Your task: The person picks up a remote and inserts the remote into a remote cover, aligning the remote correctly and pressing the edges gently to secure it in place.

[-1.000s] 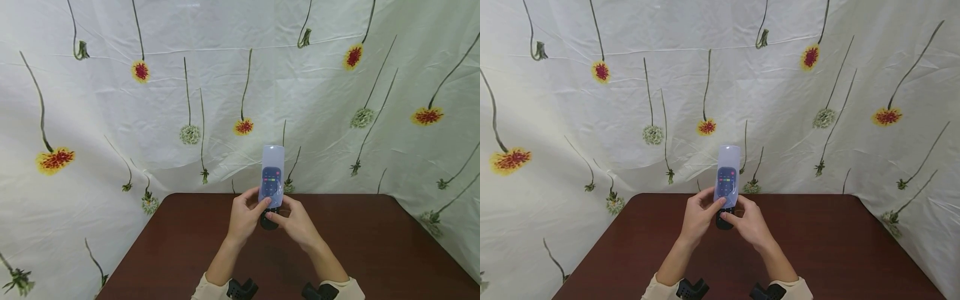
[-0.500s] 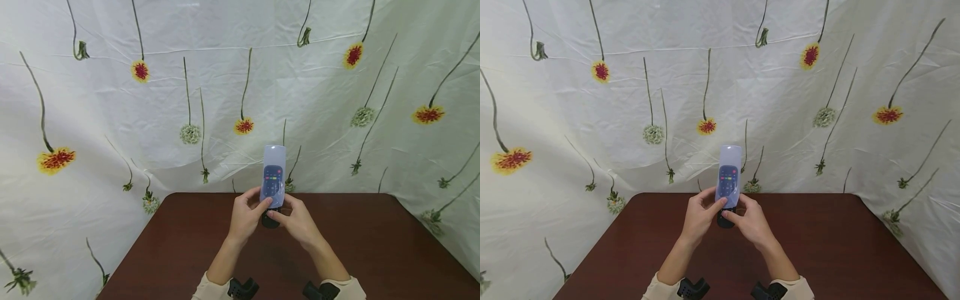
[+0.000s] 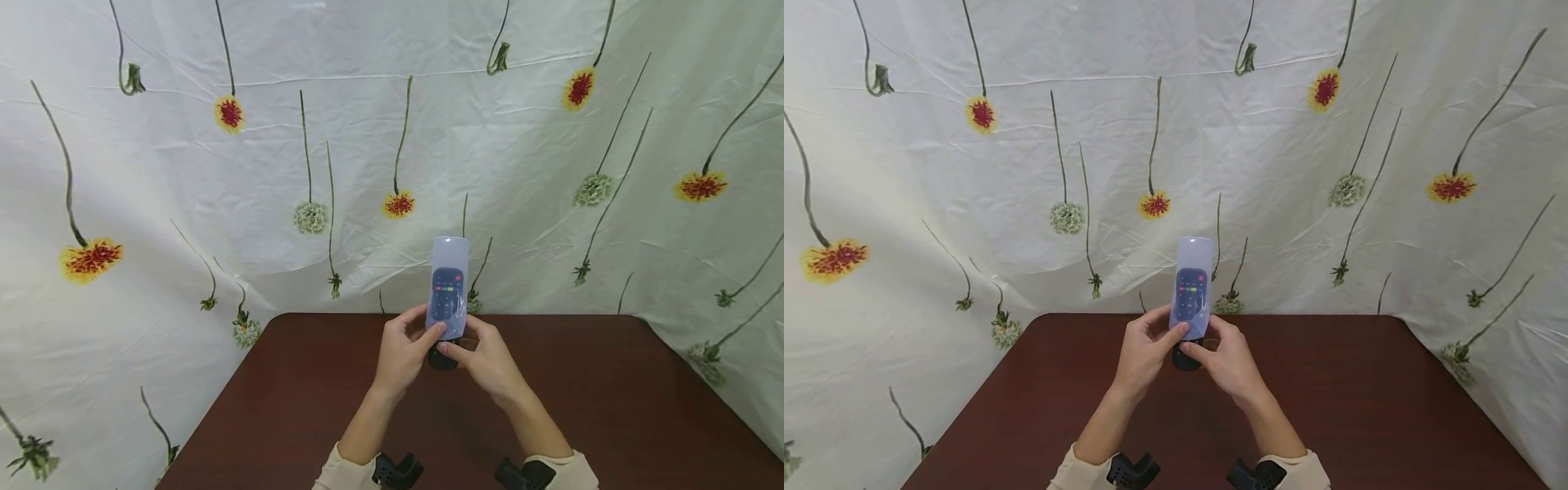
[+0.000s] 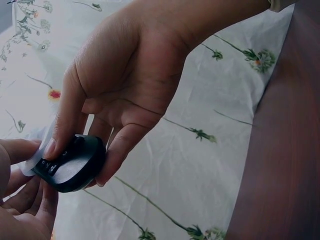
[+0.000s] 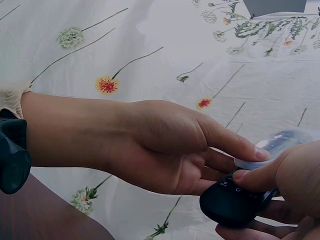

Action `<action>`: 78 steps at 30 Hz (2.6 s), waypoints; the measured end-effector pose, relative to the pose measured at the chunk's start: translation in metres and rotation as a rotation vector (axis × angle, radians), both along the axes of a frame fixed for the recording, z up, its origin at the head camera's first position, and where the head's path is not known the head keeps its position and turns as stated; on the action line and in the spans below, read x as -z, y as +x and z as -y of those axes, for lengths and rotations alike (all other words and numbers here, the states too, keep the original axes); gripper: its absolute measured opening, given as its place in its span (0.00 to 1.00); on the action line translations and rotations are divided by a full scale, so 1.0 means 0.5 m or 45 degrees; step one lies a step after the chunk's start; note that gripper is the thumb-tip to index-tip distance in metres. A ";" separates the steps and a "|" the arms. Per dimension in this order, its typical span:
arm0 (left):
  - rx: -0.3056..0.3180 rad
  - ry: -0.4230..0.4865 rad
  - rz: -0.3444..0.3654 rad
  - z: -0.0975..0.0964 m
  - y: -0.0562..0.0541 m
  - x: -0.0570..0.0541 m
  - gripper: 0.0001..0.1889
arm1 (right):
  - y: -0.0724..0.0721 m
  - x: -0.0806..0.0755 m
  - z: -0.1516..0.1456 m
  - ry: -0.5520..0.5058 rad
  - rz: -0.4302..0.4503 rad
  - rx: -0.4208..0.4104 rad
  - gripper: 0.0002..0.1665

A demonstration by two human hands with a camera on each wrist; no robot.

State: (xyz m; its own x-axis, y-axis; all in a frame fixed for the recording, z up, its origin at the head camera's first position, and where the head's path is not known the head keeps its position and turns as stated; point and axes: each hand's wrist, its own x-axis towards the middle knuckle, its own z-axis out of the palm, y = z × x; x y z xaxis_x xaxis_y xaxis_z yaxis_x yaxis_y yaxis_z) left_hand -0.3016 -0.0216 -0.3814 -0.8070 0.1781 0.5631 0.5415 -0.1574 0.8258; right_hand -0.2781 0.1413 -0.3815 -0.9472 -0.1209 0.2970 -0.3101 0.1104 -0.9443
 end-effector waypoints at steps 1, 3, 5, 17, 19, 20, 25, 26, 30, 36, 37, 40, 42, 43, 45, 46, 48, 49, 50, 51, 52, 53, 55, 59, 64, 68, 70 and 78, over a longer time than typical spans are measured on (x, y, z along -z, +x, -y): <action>0.001 0.001 0.001 0.000 0.000 0.000 0.19 | 0.000 0.000 0.000 -0.001 0.002 0.001 0.29; 0.003 0.000 0.006 -0.001 0.000 0.001 0.19 | 0.001 0.000 -0.001 0.002 0.001 0.001 0.29; 0.004 -0.003 0.014 -0.001 0.000 0.003 0.19 | 0.002 0.000 -0.001 0.001 0.004 0.001 0.29; -0.059 0.035 0.002 0.003 -0.003 0.004 0.17 | 0.003 0.000 -0.001 0.046 -0.031 -0.022 0.30; -0.073 0.051 0.013 0.004 -0.004 0.005 0.17 | 0.003 0.000 -0.003 0.071 -0.051 -0.035 0.31; -0.078 0.058 0.014 0.005 -0.005 0.006 0.16 | 0.003 0.000 -0.005 0.079 -0.062 -0.039 0.30; -0.076 0.049 0.012 0.009 -0.005 0.008 0.16 | 0.004 -0.002 -0.015 -0.027 -0.119 -0.038 0.28; -0.065 0.043 0.006 0.009 -0.005 0.008 0.16 | 0.004 -0.003 -0.017 -0.065 -0.133 -0.031 0.27; -0.006 -0.006 -0.022 0.005 -0.004 0.006 0.17 | 0.006 -0.007 -0.023 -0.179 -0.165 0.016 0.24; 0.046 -0.078 -0.026 -0.001 0.000 0.004 0.17 | 0.008 -0.012 -0.026 -0.226 -0.181 0.138 0.20; 0.050 -0.083 -0.021 -0.002 0.000 0.005 0.17 | 0.008 -0.012 -0.027 -0.229 -0.187 0.147 0.20; 0.069 -0.086 -0.012 -0.004 0.000 0.007 0.18 | 0.008 -0.012 -0.028 -0.241 -0.203 0.160 0.19; 0.079 -0.086 -0.007 -0.005 0.000 0.008 0.18 | 0.007 -0.012 -0.029 -0.251 -0.213 0.162 0.18; 0.083 -0.086 -0.005 -0.006 0.000 0.009 0.18 | 0.007 -0.012 -0.030 -0.251 -0.217 0.163 0.18; 0.089 -0.086 -0.004 -0.006 0.000 0.009 0.19 | 0.006 -0.012 -0.031 -0.247 -0.224 0.166 0.18; 0.092 -0.085 -0.006 -0.005 0.001 0.010 0.19 | 0.006 -0.012 -0.031 -0.242 -0.226 0.167 0.18; 0.102 -0.088 -0.009 -0.005 0.001 0.011 0.19 | 0.005 -0.012 -0.032 -0.231 -0.234 0.173 0.18; 0.110 -0.093 -0.008 -0.005 0.001 0.011 0.19 | 0.004 -0.012 -0.033 -0.228 -0.238 0.178 0.18; 0.123 -0.099 -0.005 -0.005 0.001 0.011 0.20 | 0.003 -0.012 -0.034 -0.227 -0.244 0.185 0.18; 0.139 -0.107 0.007 -0.004 0.000 0.011 0.21 | 0.003 -0.012 -0.035 -0.230 -0.250 0.195 0.17; 0.159 -0.120 0.023 -0.004 0.000 0.012 0.21 | 0.002 -0.011 -0.035 -0.234 -0.260 0.208 0.17; 0.184 -0.139 0.050 -0.003 0.000 0.011 0.22 | 0.001 -0.011 -0.036 -0.243 -0.269 0.224 0.17; 0.236 -0.201 0.104 -0.001 0.000 0.012 0.24 | 0.001 -0.011 -0.038 -0.266 -0.285 0.261 0.16; 0.322 -0.339 0.202 0.000 -0.003 0.016 0.25 | 0.002 -0.012 -0.042 -0.317 -0.301 0.343 0.15; 0.318 -0.334 0.287 -0.004 -0.008 0.023 0.18 | -0.001 -0.014 -0.044 -0.368 -0.289 0.392 0.16; 0.323 -0.301 0.304 -0.003 -0.010 0.023 0.15 | -0.002 -0.016 -0.041 -0.382 -0.277 0.388 0.16; 0.331 -0.302 0.302 -0.003 -0.010 0.025 0.14 | 0.000 -0.015 -0.039 -0.383 -0.268 0.380 0.16; 0.346 -0.286 0.305 -0.003 -0.008 0.025 0.13 | 0.001 -0.014 -0.039 -0.341 -0.261 0.338 0.17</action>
